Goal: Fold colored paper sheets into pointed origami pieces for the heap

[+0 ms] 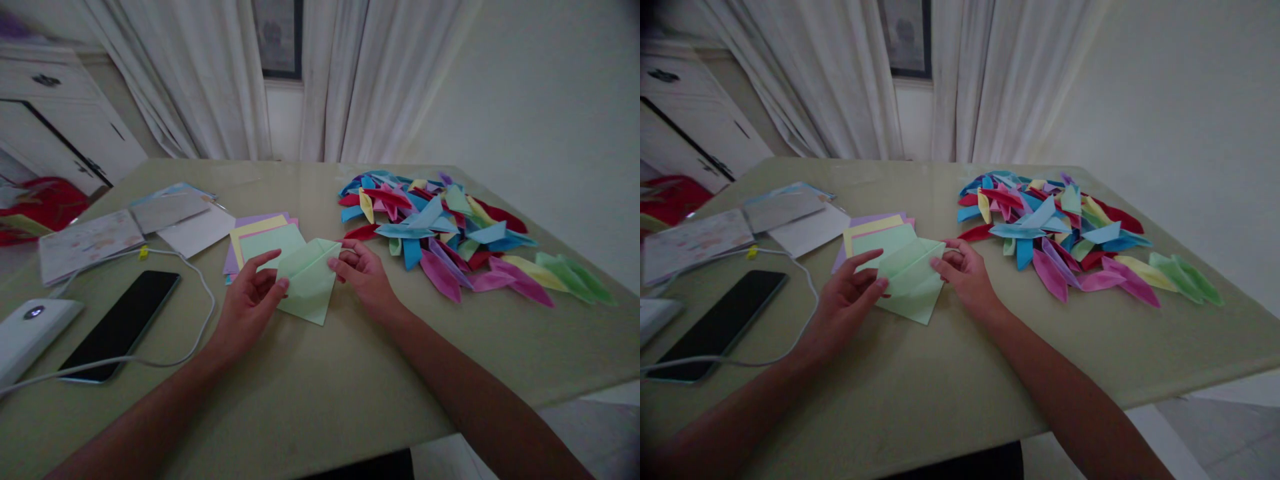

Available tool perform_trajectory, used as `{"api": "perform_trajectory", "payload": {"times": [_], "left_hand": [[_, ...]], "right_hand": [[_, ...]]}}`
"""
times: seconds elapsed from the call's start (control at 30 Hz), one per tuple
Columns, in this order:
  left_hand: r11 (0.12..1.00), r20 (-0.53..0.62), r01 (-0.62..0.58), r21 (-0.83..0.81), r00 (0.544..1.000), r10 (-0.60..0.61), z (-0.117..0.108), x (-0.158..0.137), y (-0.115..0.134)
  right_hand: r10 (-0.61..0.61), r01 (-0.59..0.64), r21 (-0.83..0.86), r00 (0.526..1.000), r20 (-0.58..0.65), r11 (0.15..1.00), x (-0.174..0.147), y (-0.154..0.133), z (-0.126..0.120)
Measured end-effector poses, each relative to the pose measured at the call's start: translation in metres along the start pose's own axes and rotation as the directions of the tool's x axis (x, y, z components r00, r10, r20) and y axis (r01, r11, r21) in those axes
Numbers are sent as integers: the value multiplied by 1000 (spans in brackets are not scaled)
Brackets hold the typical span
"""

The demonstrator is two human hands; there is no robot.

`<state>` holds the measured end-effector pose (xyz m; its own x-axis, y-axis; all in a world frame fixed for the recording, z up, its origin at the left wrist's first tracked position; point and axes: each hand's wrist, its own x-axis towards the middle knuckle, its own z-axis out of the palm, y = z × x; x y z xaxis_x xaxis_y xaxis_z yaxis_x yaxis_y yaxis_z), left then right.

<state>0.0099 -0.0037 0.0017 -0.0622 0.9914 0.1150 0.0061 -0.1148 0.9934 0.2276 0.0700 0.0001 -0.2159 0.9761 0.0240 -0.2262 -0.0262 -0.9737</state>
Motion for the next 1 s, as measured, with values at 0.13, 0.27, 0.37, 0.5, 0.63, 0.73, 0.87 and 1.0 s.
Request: {"api": "perform_trajectory", "payload": {"times": [0.13,0.27,0.37,0.5,0.63,0.73,0.87,1.0], "left_hand": [[1000,119,-21,1,993,21,-1,-6,3],[996,187,-82,24,980,76,-2,-7,-3],[981,226,-177,74,962,156,-2,-7,-11],[946,289,-274,174,933,217,-3,-7,-14],[890,331,-387,241,895,299,-4,-5,-10],[849,336,-430,309,884,325,-4,-3,-8],[889,233,-324,324,938,256,-4,-3,-11],[903,56,-186,387,982,178,-5,-1,-14]], "right_hand": [[23,-24,29,1000,12,999,0,1,-1],[126,-132,58,987,96,990,-3,0,-1],[188,-200,43,961,204,979,-8,-1,1],[228,-226,-42,923,311,973,-13,-4,4],[251,-239,-80,891,379,968,-15,-6,4],[260,-239,-103,873,412,966,-16,-7,4],[260,-236,-110,872,415,966,-16,-2,4],[205,-211,-9,936,285,977,-8,6,1]]}}
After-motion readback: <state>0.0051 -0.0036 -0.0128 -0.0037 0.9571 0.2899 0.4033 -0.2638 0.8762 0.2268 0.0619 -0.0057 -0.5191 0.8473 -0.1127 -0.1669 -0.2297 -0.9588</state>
